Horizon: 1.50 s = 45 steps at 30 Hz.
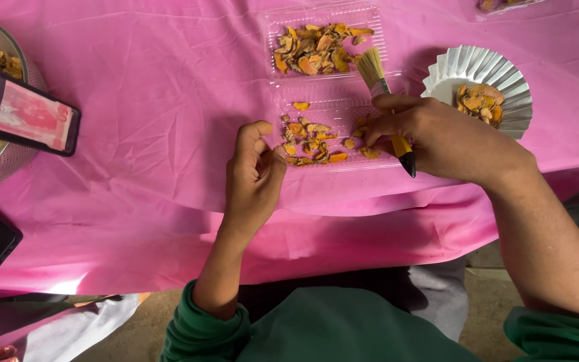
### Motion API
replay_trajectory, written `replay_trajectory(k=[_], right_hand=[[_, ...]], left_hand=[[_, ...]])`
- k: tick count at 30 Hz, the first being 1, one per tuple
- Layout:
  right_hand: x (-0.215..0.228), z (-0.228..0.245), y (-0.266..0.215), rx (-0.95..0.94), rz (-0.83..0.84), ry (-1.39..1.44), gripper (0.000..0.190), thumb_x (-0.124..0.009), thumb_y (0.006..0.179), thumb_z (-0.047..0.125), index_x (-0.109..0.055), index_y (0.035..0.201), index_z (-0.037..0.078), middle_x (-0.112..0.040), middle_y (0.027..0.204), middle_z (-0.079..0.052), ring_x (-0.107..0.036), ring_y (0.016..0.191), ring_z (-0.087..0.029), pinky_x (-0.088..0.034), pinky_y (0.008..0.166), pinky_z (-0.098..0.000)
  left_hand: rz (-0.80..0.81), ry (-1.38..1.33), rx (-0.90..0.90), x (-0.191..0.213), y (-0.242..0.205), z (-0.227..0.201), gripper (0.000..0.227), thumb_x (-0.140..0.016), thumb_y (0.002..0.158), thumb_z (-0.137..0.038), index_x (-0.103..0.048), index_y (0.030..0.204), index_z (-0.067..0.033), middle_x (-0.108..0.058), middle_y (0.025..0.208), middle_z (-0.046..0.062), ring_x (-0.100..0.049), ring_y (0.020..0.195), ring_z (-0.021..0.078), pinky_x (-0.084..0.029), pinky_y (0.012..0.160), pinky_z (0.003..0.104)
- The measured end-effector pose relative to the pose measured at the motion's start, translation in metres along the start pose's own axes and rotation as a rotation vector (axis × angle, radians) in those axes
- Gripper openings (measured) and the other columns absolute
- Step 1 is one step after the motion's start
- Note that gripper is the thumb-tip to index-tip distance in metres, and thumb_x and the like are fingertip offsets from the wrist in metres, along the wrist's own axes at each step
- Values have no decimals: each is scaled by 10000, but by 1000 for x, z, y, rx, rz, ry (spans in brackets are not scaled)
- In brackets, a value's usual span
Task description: Sorting and cleaning dried turmeric pieces using a brush and hands on a table
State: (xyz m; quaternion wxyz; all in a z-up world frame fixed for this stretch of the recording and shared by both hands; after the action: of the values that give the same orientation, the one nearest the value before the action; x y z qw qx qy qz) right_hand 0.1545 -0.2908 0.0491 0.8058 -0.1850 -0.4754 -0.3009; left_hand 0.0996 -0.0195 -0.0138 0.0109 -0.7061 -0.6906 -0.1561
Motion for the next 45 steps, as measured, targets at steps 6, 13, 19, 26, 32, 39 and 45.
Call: replay_trajectory(k=[6,13,19,26,32,39,45], right_hand=[[3,12,-5,-83,-22,43,313,-626,826,-60,-743,1087,67,-722,1105,-83,-649,1165,-283,-514,940,-432],[15,42,-22,-109,-375,70,132,-663,962,-34,-720,1071,15,-581,1049,-130,-641,960,-259,-475,848,-361],[-3,49,-9,-156,-358,-51,176,-614,885,-100,-622,1046,-31,-527,1067,-157,-606,822,-353,-458,645,-457],[-13,43,-18,-72,-422,-102,375,-577,838,-144,-597,1202,-56,-527,1370,-275,-628,1148,-429,-516,886,-460],[-14,45,-21,1,-431,-96,370,-592,877,-148,-589,1241,-75,-505,1427,-259,-629,1180,-420,-525,952,-454],[-12,50,-15,1,-375,52,401,-506,849,-160,-566,1205,15,-496,1208,-133,-607,978,-275,-497,784,-365],[-12,45,-12,51,-424,204,373,-457,841,-204,-580,1131,-4,-499,1138,-123,-589,910,-211,-498,807,-301]], left_hand=[[-15,116,2,-3,-2,-4,242,-529,1002,-98,-494,1240,-84,-346,701,-21,-355,620,108,-332,587,312],[-69,285,-382,-12,0,-42,121,-551,1052,-53,-549,1156,9,-605,1066,158,-610,987,296,-487,901,398],[207,291,-353,-42,11,-61,108,-539,1054,-117,-517,1111,-28,-566,960,117,-551,895,291,-428,822,413],[276,174,-302,-57,24,-55,116,-465,1049,-49,-515,946,-30,-599,858,114,-567,809,289,-432,740,420],[298,170,-234,-55,29,-62,47,-562,976,-17,-587,938,-25,-635,742,92,-585,660,224,-458,631,396],[330,90,-68,-50,33,-65,251,-584,911,8,-421,760,-108,-378,665,-29,-346,632,104,-298,544,329],[356,121,-188,-49,32,-61,295,-570,946,14,-367,762,-95,-320,654,-18,-307,611,110,-272,521,348]])
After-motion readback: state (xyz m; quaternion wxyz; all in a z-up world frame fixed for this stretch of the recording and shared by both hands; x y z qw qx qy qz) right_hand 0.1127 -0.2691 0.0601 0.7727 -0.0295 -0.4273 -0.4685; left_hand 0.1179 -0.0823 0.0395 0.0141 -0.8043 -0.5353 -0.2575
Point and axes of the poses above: each hand's wrist, its own y-axis towards the middle knuckle, its own x-axis out of the back of the hand, z = x × y, the point moved 1 cm from there along y, towards the middle knuckle
